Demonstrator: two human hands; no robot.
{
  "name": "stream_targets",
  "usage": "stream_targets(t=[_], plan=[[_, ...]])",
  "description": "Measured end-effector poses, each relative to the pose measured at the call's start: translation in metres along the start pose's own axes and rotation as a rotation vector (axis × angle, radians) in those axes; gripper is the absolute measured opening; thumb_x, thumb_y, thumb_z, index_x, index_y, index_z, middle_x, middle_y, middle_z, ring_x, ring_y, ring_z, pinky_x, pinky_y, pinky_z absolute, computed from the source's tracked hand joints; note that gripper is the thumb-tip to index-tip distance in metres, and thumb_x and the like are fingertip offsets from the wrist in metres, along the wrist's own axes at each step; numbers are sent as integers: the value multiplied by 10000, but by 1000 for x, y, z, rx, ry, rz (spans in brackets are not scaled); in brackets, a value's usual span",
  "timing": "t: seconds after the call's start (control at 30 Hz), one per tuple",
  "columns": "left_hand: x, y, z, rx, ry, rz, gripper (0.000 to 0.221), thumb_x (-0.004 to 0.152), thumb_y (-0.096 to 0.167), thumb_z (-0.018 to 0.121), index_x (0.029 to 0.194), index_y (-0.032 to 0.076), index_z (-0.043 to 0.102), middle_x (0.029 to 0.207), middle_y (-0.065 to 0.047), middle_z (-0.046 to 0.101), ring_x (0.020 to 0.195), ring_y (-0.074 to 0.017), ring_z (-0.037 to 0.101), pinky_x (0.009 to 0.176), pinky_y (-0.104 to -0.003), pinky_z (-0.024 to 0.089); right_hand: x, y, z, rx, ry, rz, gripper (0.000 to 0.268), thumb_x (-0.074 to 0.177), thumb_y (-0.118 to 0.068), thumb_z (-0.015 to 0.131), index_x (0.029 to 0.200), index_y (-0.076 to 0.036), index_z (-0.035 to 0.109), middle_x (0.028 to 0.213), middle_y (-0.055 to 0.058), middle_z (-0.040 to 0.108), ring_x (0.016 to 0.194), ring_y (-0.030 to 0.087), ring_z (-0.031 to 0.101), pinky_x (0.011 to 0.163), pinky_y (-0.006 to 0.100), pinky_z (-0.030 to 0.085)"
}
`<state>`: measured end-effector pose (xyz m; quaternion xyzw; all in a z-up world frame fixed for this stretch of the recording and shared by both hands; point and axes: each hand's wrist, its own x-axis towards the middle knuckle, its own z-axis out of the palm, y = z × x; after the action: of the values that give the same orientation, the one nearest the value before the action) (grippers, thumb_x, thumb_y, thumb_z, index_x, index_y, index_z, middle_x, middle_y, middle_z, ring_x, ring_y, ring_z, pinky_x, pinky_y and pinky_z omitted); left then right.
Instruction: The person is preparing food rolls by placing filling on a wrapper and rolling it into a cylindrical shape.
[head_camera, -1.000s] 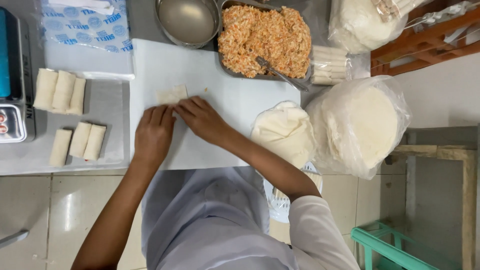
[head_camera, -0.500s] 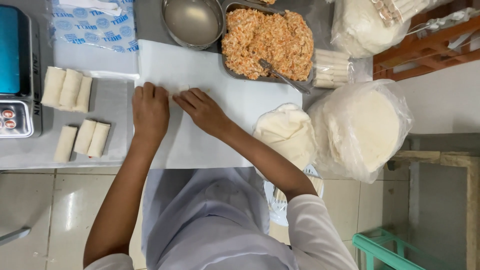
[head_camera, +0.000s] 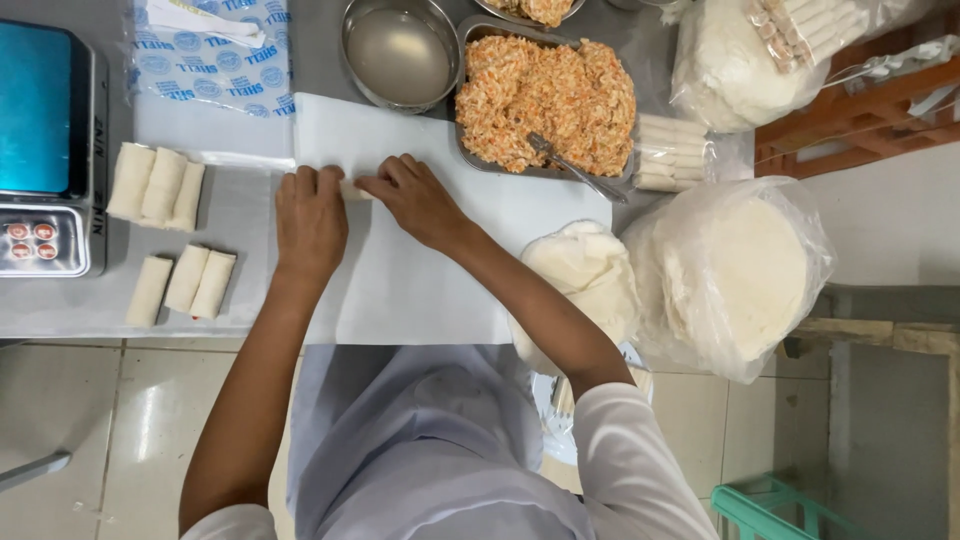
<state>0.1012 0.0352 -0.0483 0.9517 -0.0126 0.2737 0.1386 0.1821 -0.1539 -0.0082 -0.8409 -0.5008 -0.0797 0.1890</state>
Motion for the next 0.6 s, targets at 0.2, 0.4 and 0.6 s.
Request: stream_targets(t=[0.2, 0.4, 0.6], plan=[[14, 3, -35, -151, -69, -50, 316, 894, 240, 854, 1119, 76, 703, 1116, -91, 530, 980, -301, 510, 767, -413, 403, 15, -13, -28, -173, -68, 88, 357, 1061, -362, 564, 1384, -215, 592, 1180, 40, 483, 1058, 227, 454, 869, 380, 368], [9, 35, -49, -995, 59, -481, 223, 1133, 246, 563, 1266, 68, 557, 1214, -145, 597, 1134, -305, 573, 957, -411, 416, -2, -26, -6, 791, 142, 235, 449, 1056, -264, 653, 1492, -210, 559, 1044, 68, 642, 863, 151, 615, 752, 293, 499], [-27, 61, -55, -1681, 323, -1296, 126, 1092, 185, 505, 1183, 147, 584, 720, 55, 481, 629, -144, 650, 741, -261, 620, -62, -93, -26, 940, 104, 252, 388, 1072, -177, 601, 1458, -137, 603, 969, 61, 681, 799, 135, 615, 725, 290, 536]])
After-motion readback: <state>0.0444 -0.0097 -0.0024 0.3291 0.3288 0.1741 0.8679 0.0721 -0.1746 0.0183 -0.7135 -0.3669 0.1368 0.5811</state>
